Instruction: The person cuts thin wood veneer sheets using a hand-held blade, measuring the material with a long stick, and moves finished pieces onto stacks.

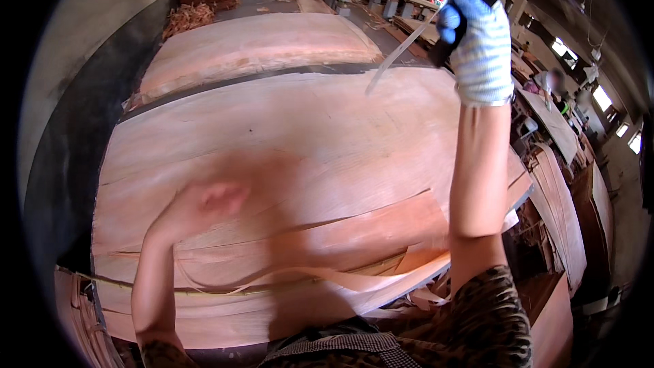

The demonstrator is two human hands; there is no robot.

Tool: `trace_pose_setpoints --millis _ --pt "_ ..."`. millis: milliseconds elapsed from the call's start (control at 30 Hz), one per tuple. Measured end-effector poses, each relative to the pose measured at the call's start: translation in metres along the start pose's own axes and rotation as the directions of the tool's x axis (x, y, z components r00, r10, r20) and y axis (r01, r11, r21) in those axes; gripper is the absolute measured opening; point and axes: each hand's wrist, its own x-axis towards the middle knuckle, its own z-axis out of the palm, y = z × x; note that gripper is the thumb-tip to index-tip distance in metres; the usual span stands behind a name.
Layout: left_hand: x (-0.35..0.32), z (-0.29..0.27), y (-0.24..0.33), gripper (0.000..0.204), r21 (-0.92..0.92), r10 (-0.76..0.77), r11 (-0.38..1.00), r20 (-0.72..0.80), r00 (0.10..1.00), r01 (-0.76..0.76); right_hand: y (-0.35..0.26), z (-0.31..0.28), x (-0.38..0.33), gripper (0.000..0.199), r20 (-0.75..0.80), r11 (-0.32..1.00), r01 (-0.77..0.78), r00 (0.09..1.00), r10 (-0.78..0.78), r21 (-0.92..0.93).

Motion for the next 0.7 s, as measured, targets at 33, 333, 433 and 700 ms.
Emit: trace_pose_setpoints --millis 33,333,433,700 --pt "0.017 0.001 0.031 0.027 -0.014 0.087 0.996 -0.147 0.985 -0.090 0.004 0.000 -0.007 0.022 -0.059 0.999 -0.005 0.998 0.008 0.050" --pt "0.139 0.030 0.232 0.010 0.309 0.854 0.491 -0.353 0.381 -0.814 0.000 -0.002 -0.074 0.019 -0.022 0.952 -0.300 0.953 0.302 0.064" --pt "0.149 0.040 0.221 0.016 0.779 0.942 0.107 -0.278 -0.188 -0.618 0.036 -0.044 -0.069 0.017 0.086 0.639 0.262 0.952 -0.293 -0.723" --pt "0.167 0.021 0.113 0.050 -0.612 0.679 0.575 -0.012 0.734 -0.543 0.127 -0.074 -0.193 0.013 0.127 0.862 -0.421 0.874 0.469 -0.283"
